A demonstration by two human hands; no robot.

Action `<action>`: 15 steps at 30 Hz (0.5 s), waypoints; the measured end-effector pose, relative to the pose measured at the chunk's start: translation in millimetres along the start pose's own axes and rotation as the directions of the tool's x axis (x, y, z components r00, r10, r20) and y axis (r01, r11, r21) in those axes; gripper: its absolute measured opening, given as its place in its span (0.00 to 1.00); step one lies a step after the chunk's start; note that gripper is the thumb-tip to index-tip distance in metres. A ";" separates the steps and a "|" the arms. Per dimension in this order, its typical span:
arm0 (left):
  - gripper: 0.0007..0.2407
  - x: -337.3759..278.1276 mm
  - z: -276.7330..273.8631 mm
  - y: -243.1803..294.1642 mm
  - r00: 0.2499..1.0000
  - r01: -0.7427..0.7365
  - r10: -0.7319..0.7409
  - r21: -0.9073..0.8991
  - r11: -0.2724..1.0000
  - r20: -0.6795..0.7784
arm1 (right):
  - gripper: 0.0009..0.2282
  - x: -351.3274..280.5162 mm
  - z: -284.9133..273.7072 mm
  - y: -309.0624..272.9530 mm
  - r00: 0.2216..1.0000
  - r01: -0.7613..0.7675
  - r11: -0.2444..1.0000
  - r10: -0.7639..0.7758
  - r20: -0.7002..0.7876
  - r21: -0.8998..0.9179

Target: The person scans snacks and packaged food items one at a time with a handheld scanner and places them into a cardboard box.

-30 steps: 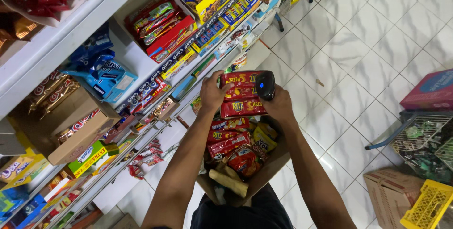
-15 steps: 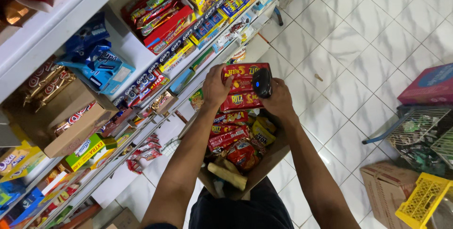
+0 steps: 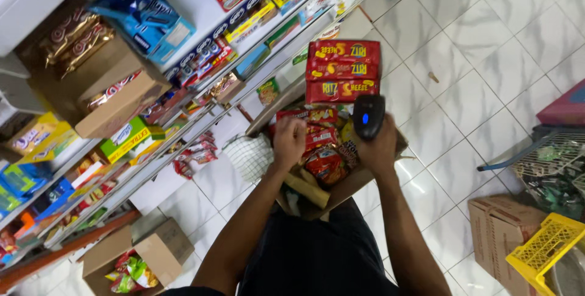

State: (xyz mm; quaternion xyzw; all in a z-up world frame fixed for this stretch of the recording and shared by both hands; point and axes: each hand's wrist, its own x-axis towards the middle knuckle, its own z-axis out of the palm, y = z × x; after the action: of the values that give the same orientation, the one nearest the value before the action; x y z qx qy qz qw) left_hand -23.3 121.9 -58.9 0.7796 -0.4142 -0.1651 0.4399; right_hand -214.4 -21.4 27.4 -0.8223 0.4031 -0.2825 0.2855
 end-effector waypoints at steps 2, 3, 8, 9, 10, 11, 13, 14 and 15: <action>0.11 -19.3 2.2 -12.3 0.984 -0.038 0.019 0.104 0.994 0.177 | 0.19 -24.2 9.6 -5.2 0.968 -0.247 0.956 0.239 0.070 0.160; 0.18 -27.0 4.9 -17.1 0.980 -0.066 0.027 0.194 0.979 0.197 | 0.17 -36.0 11.1 -5.3 0.944 -0.304 0.937 0.272 0.185 0.173; 0.30 -37.1 23.8 -40.2 0.916 -0.087 -0.159 0.568 0.818 0.368 | 0.14 -76.6 22.5 -3.9 0.757 -0.545 0.830 0.424 0.497 0.122; 0.31 -37.1 27.5 -43.9 0.914 -0.073 -0.171 0.564 0.823 0.368 | 0.13 -82.1 22.4 -3.4 0.746 -0.563 0.813 0.425 0.512 0.145; 0.31 -37.2 30.4 -46.8 0.911 -0.059 -0.184 0.560 0.827 0.369 | 0.13 -87.3 21.5 -3.6 0.736 -0.581 0.796 0.426 0.526 0.168; 0.32 -36.8 32.4 -48.7 0.909 -0.048 -0.194 0.555 0.830 0.368 | 0.12 -90.9 20.5 -4.0 0.728 -0.597 0.779 0.424 0.539 0.192; 0.26 -39.9 31.2 -48.3 0.918 -0.026 -0.156 0.445 0.895 0.366 | 0.11 -96.6 17.4 -5.7 0.699 -0.665 0.703 0.467 0.542 0.252; 0.24 -40.5 29.1 -45.8 0.922 -0.015 -0.137 0.388 0.922 0.362 | 0.10 -98.0 15.2 -6.5 0.683 -0.695 0.662 0.486 0.545 0.281; 0.23 -41.0 24.8 -42.1 0.925 -0.025 -0.098 0.314 0.949 0.368 | 0.10 -99.1 13.4 -7.9 0.697 -0.691 0.650 0.484 0.529 0.315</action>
State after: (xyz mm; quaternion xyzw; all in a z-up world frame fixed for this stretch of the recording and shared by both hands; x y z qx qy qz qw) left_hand -42.4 152.1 -111.7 0.8003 -0.4973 -0.2531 0.2195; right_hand -252.2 67.5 0.5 -0.5791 0.5000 -0.0905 0.6376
